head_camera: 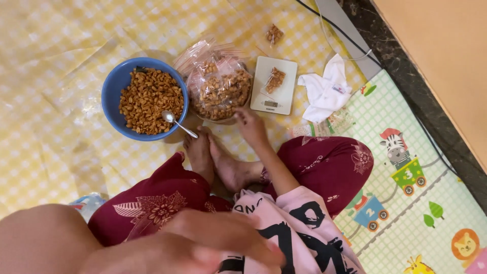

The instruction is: Scooping peanuts from a bowl into small plastic bags, weighing them on a digital scale, and sealing them.

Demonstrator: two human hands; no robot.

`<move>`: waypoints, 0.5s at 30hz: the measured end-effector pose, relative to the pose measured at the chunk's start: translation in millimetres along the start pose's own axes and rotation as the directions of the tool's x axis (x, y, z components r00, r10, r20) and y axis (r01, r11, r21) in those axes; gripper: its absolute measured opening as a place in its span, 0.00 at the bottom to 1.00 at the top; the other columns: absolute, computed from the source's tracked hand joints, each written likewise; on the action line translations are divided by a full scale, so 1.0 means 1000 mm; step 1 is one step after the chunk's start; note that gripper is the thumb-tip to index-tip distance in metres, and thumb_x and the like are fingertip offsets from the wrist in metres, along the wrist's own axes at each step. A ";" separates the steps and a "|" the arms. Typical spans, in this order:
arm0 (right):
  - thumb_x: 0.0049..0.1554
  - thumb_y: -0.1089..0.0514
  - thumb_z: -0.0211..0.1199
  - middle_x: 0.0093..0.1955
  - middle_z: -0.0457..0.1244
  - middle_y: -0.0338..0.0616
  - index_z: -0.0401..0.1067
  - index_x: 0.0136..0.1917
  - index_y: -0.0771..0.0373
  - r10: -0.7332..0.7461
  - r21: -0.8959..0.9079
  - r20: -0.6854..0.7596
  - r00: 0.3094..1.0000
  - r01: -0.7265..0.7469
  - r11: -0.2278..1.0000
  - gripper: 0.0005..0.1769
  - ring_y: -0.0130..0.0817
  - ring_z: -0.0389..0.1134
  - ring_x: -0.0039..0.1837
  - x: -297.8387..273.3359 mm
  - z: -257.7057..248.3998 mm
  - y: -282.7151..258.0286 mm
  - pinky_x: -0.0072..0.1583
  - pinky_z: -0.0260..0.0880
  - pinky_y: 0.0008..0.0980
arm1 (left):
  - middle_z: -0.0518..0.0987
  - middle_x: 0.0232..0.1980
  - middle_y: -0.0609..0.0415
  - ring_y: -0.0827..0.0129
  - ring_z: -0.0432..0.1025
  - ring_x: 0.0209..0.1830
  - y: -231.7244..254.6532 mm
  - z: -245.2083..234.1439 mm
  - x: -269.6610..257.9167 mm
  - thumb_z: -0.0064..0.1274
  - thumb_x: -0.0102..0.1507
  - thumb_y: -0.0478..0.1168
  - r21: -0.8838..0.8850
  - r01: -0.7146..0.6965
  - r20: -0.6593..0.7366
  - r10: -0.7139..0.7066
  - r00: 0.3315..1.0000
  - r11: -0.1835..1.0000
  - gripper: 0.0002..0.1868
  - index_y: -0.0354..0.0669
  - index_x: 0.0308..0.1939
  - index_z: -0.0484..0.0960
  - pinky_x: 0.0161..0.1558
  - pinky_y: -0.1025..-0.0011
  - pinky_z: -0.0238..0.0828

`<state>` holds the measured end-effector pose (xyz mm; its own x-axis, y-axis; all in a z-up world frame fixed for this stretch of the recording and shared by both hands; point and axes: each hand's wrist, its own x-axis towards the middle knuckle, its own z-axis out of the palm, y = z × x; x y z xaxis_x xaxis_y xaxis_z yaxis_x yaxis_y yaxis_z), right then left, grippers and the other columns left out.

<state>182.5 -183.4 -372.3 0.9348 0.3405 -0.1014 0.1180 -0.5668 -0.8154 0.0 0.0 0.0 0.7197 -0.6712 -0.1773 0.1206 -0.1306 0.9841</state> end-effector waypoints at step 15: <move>0.54 0.59 0.71 0.56 0.58 0.47 0.71 0.60 0.60 -0.059 -0.423 -0.390 0.919 -0.122 0.898 0.22 0.47 0.63 0.56 0.044 -0.043 0.101 0.56 0.68 0.42 | 0.76 0.63 0.37 0.43 0.71 0.63 -0.005 -0.042 0.021 0.44 0.67 0.46 0.869 -0.327 0.253 0.234 0.939 0.372 0.25 0.38 0.66 0.71 0.65 0.43 0.61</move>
<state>250.5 -257.8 -434.2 0.9828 0.0539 0.1767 0.1335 -0.8681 -0.4781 43.2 16.8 -8.3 0.5311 -0.8452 0.0602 -0.7842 -0.4633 0.4127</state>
